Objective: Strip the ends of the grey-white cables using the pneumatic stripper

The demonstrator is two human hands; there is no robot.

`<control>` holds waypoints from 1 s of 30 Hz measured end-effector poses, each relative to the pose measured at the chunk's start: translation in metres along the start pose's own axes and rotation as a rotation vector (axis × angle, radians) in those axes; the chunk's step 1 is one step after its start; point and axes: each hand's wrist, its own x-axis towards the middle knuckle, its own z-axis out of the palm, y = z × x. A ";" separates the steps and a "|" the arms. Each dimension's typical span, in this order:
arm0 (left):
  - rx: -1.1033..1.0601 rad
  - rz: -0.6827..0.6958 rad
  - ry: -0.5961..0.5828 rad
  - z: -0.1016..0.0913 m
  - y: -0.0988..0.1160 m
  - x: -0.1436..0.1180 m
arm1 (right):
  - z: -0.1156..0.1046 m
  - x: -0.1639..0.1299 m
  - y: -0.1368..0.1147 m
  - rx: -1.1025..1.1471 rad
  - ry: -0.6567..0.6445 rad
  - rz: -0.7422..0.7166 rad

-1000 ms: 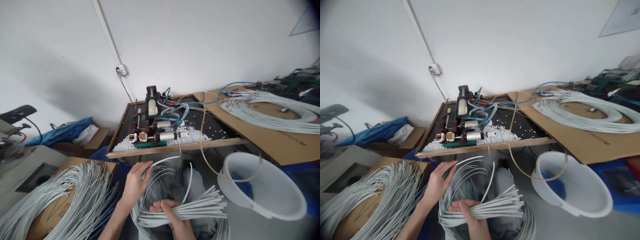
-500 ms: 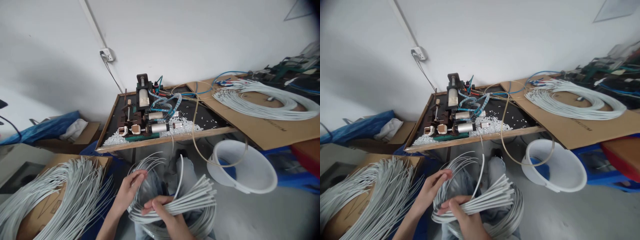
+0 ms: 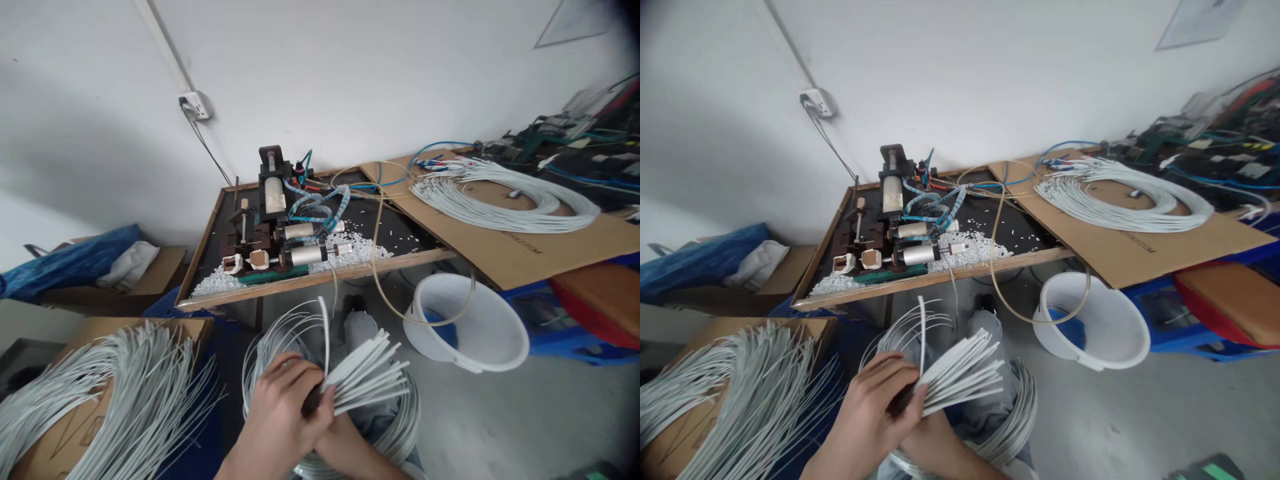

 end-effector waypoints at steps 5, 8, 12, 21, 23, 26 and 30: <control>0.026 -0.091 -0.002 -0.002 -0.006 -0.001 | 0.003 0.001 0.001 -0.097 -0.090 -0.110; -0.015 -0.198 0.007 -0.003 -0.013 -0.003 | 0.006 0.001 0.000 -0.062 -0.085 -0.100; -0.127 -0.311 0.035 -0.002 -0.022 -0.006 | 0.008 0.001 0.000 0.070 -0.076 -0.072; -0.514 -0.515 0.128 -0.002 -0.029 -0.004 | 0.007 0.004 0.005 0.209 0.013 0.017; -0.556 -0.552 0.217 -0.005 -0.038 -0.001 | 0.008 0.004 0.002 0.294 0.000 0.093; -0.531 -0.542 0.410 -0.013 -0.060 0.007 | 0.007 0.004 0.002 0.314 0.017 0.165; -0.528 -0.567 0.564 -0.024 -0.096 0.024 | 0.003 0.005 0.008 0.274 0.006 0.189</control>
